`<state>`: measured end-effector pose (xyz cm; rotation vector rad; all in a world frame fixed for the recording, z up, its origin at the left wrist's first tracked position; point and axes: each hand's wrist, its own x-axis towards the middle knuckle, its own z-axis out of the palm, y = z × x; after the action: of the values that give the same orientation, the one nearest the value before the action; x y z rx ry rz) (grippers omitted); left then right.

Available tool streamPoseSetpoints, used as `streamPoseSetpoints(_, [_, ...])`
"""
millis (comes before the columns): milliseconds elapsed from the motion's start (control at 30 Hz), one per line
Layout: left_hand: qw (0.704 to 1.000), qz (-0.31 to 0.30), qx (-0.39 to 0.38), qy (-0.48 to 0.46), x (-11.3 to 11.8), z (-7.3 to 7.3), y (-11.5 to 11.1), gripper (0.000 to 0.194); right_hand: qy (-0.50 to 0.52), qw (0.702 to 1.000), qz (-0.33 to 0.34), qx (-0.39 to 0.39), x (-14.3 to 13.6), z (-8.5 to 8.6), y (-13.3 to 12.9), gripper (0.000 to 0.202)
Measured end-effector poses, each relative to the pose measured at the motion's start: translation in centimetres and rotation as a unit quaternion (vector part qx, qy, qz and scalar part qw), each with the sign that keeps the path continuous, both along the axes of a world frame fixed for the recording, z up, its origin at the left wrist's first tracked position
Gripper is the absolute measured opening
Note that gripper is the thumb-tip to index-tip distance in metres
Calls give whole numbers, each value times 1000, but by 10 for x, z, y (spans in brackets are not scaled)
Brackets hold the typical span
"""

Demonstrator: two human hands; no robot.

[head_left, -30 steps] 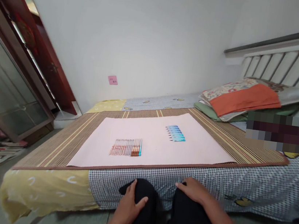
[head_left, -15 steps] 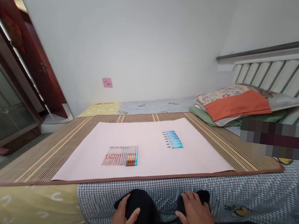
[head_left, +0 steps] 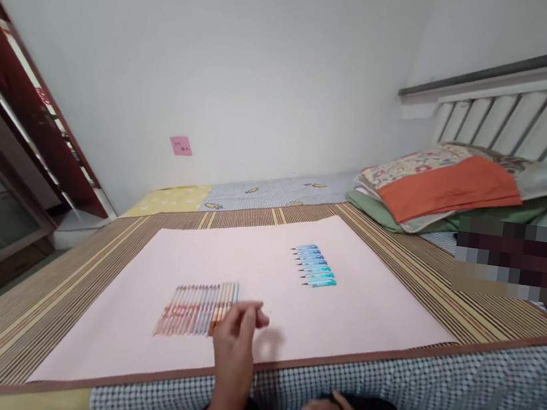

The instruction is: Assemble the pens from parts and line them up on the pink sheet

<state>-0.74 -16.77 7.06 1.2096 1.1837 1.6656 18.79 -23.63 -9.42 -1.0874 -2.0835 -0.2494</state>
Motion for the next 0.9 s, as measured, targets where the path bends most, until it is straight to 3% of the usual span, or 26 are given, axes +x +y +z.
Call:
streamPoseSetpoints(100, [968,-35,-37,-244,17,15,55,28,125,990,-66,-8,14,46,34,22])
streamPoseSetpoints(167, [947,-21,-79,-310,21,8,81,31,200,975,-98,-10,30,69,70,18])
streamPoseSetpoints(233, [939,6,-99,-331,19,-6,97,31,269,952,-132,-55,44,82,110,20])
streamPoseSetpoints(367, [947,96,-71,-297,5,-31,114,28,402,884,-209,-116,52,79,178,26])
streamPoseSetpoints(500, [947,176,-22,-267,-9,-35,128,25,385,859,-285,-183,44,67,209,29])
streamPoseSetpoints(733, [961,176,-21,-213,0,-35,136,21,170,889,-368,-215,41,60,209,31])
streamPoseSetpoints(900, [970,157,-33,-181,7,-40,135,22,137,894,-377,-199,42,63,207,19])
